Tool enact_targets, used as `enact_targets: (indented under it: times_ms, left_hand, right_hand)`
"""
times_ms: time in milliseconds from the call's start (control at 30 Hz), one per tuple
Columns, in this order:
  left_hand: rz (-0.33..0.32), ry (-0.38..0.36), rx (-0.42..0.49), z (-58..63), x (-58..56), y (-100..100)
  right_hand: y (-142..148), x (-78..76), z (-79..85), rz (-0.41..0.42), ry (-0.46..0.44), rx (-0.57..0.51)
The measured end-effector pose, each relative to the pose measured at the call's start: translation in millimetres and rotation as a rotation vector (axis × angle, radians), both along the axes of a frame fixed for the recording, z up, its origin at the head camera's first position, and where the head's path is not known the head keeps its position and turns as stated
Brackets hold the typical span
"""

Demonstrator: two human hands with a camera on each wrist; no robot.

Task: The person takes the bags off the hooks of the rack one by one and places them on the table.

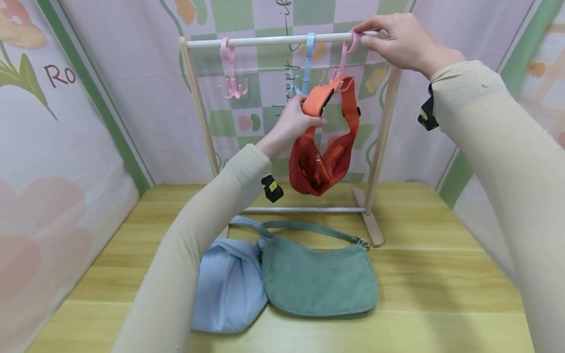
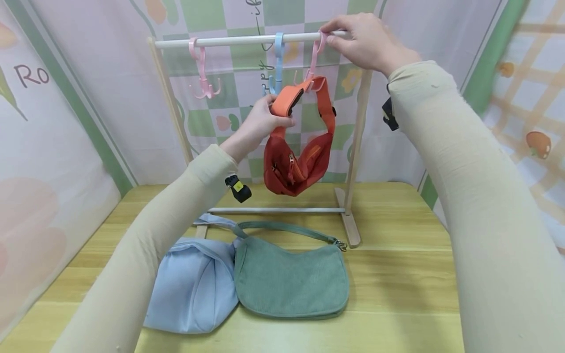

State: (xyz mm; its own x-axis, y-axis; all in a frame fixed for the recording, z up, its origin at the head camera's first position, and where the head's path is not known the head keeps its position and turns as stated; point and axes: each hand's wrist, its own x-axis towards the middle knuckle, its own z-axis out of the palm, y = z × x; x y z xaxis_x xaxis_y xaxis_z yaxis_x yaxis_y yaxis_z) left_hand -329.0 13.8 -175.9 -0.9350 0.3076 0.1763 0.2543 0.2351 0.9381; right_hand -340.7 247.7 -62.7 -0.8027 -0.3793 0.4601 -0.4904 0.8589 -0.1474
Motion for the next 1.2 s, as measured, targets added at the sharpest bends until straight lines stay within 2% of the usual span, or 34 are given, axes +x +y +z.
enact_targets:
  times_ms: [167, 467, 667, 967, 1200]
  left_hand:
    - [0.000, -0.065, 0.033, 6.2, 0.3, 1]
    - [-0.003, -0.068, 0.046, 13.1, 0.1, 5]
    - [0.006, -0.103, 0.067, 15.8, 1.8, 8]
    - [0.048, -0.087, 0.068, 24.3, 0.2, 10]
    - [0.052, -0.080, 0.089, 35.1, -1.3, 10]
  right_hand:
    - [0, -0.8, 0.5, -0.004, 0.001, 0.007]
    - [-1, -2.3, 1.3, -0.002, 0.021, 0.051]
    - [0, -3.1, 2.2, -0.019, 0.018, 0.076]
    - [1, -2.7, 1.5, -0.034, 0.017, 0.087]
    - [0, -3.5, 1.0, -0.045, -0.003, 0.079]
